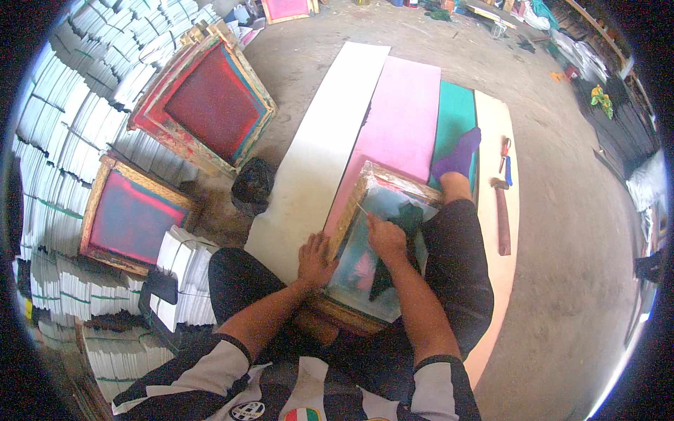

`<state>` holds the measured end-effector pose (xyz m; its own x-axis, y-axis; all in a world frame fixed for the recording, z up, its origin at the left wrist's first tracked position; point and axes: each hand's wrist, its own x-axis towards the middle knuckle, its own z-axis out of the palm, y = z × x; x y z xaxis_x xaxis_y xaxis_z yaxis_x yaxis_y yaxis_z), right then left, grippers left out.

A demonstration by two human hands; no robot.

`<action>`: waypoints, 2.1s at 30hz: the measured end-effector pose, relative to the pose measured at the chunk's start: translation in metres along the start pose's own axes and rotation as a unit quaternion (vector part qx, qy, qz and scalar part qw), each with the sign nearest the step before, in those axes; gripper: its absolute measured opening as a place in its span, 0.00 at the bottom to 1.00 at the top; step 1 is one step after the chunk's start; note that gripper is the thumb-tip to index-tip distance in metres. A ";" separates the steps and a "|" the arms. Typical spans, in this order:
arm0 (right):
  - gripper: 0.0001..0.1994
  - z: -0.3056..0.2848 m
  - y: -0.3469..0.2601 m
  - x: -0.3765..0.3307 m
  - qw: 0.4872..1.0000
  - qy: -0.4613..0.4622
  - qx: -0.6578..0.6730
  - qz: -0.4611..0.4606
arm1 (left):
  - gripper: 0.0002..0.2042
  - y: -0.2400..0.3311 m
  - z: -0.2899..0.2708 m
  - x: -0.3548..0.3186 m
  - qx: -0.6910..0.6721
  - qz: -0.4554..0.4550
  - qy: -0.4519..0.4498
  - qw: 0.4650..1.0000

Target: The person sits on the floor and uses a small tool to scrape or clean the inner edge of a wooden picture frame. They hold the frame steady with one hand while working along the edge with the other. The person occasionally adjusts their position and the frame's orientation to reach different sections.

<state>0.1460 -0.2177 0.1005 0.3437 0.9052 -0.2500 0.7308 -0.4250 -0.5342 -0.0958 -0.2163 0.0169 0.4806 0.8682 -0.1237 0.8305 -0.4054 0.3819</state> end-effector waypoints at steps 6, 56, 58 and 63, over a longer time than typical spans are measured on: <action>0.18 0.048 0.075 0.042 0.976 0.035 0.200 -0.083 | 0.40 0.015 0.000 0.006 -0.010 0.000 -0.011 1.000; 0.19 0.006 0.005 0.000 0.998 0.060 -0.005 0.028 | 0.40 0.010 -0.004 0.002 -0.001 -0.001 -0.015 1.000; 0.18 0.004 0.005 0.001 0.998 0.051 -0.022 0.020 | 0.39 0.009 -0.003 0.001 -0.005 0.001 -0.007 1.000; 0.17 -0.004 -0.004 0.004 0.996 0.014 -0.084 0.014 | 0.40 0.008 -0.001 0.003 -0.004 -0.002 -0.011 1.000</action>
<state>0.1468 -0.2124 0.1047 0.3798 0.8934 -0.2401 0.8085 -0.4467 -0.3831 -0.0881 -0.2165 0.0202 0.4829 0.8635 -0.1452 0.8307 -0.3993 0.3878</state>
